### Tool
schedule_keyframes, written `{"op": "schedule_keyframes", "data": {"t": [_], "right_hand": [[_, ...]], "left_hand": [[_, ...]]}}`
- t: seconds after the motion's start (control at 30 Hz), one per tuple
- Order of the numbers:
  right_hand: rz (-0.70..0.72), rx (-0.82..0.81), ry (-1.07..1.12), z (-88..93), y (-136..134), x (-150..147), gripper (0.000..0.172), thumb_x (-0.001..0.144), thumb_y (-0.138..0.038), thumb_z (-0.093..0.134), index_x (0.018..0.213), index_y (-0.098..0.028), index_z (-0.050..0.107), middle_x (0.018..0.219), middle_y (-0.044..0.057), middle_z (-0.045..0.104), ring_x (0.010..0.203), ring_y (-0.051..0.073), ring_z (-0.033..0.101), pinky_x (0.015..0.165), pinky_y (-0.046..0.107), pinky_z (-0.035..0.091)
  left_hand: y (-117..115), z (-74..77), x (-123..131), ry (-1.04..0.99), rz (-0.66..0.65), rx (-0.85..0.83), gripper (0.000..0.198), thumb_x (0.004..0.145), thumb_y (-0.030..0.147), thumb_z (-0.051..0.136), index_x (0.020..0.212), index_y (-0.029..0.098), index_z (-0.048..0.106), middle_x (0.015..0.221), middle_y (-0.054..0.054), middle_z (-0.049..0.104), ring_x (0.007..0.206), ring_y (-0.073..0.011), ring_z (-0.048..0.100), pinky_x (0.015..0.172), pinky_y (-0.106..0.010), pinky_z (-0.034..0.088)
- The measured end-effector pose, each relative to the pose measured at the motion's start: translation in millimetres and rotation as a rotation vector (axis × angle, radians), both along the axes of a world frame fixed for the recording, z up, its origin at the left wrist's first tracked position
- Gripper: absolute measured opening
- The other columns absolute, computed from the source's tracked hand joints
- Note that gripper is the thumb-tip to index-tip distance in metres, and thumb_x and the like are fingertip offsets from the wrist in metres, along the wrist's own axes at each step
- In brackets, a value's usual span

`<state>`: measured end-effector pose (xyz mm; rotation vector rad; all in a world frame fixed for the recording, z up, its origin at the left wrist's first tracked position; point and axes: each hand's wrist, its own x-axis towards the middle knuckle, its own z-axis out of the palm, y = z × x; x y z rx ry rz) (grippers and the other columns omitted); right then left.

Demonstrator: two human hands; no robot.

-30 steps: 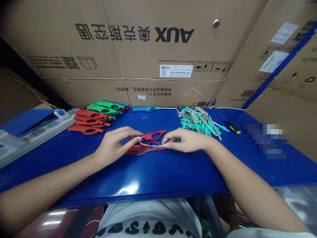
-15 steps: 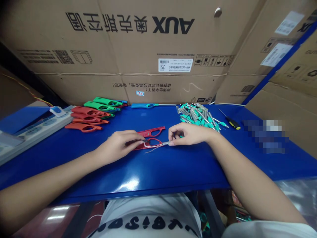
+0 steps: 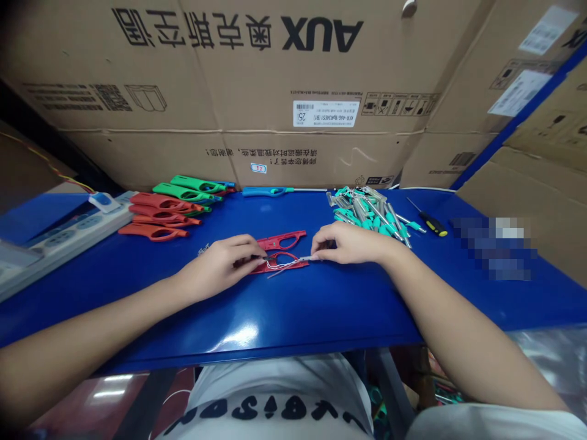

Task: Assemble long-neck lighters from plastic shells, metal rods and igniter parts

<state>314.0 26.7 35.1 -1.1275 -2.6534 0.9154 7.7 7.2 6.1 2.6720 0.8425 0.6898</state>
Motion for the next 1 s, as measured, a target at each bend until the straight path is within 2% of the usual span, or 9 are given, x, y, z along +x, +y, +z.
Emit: {"op": "schedule_keyframes", "data": {"t": [0.3, 0.5, 0.67, 0.83, 1.0], "right_hand": [[0.111, 0.174, -0.071, 7.9, -8, -4, 0.025, 0.097, -0.030, 0.057, 0.097, -0.017, 0.079, 0.095, 0.007, 0.073, 0.094, 0.020, 0.064, 0.086, 0.031, 0.046], [0.066, 0.251, -0.195, 10.4, -14, -9, 0.020, 0.091, -0.024, 0.062, 0.105, -0.019, 0.075, 0.102, 0.006, 0.073, 0.095, 0.020, 0.065, 0.084, 0.031, 0.047], [0.031, 0.241, -0.196, 8.9, -15, -12, 0.015, 0.089, -0.021, 0.062, 0.099, -0.019, 0.072, 0.098, 0.006, 0.072, 0.087, 0.019, 0.065, 0.078, 0.030, 0.048], [0.085, 0.276, -0.175, 9.6, -16, -10, 0.021, 0.093, -0.020, 0.057, 0.104, -0.020, 0.074, 0.103, 0.007, 0.073, 0.097, 0.021, 0.066, 0.085, 0.032, 0.048], [0.110, 0.358, -0.260, 10.8, -21, -12, 0.022, 0.093, -0.018, 0.057, 0.106, -0.020, 0.074, 0.106, 0.007, 0.073, 0.101, 0.022, 0.065, 0.085, 0.032, 0.048]], "left_hand": [[1, -2.1, 0, -0.015, -0.009, 0.009, 0.013, 0.097, 0.016, 0.060, 0.103, 0.013, 0.072, 0.095, -0.006, 0.073, 0.084, -0.0158, 0.069, 0.080, -0.025, 0.054], [0, -1.4, 2, -0.029, -0.011, 0.015, 0.012, 0.096, 0.015, 0.061, 0.100, 0.014, 0.072, 0.093, -0.006, 0.073, 0.082, -0.0158, 0.069, 0.078, -0.025, 0.054], [-1, -1.4, 2, -0.028, -0.002, 0.017, 0.012, 0.096, 0.015, 0.061, 0.101, 0.014, 0.072, 0.094, -0.006, 0.074, 0.083, -0.0161, 0.069, 0.078, -0.025, 0.054], [-1, -1.4, 1, -0.021, -0.010, 0.027, 0.012, 0.094, 0.013, 0.063, 0.101, 0.013, 0.073, 0.094, -0.006, 0.074, 0.083, -0.0161, 0.069, 0.078, -0.025, 0.053], [-1, -0.5, 2, -0.026, -0.011, 0.033, 0.011, 0.093, 0.012, 0.064, 0.099, 0.012, 0.073, 0.093, -0.006, 0.075, 0.081, -0.0160, 0.069, 0.078, -0.025, 0.053]]}}
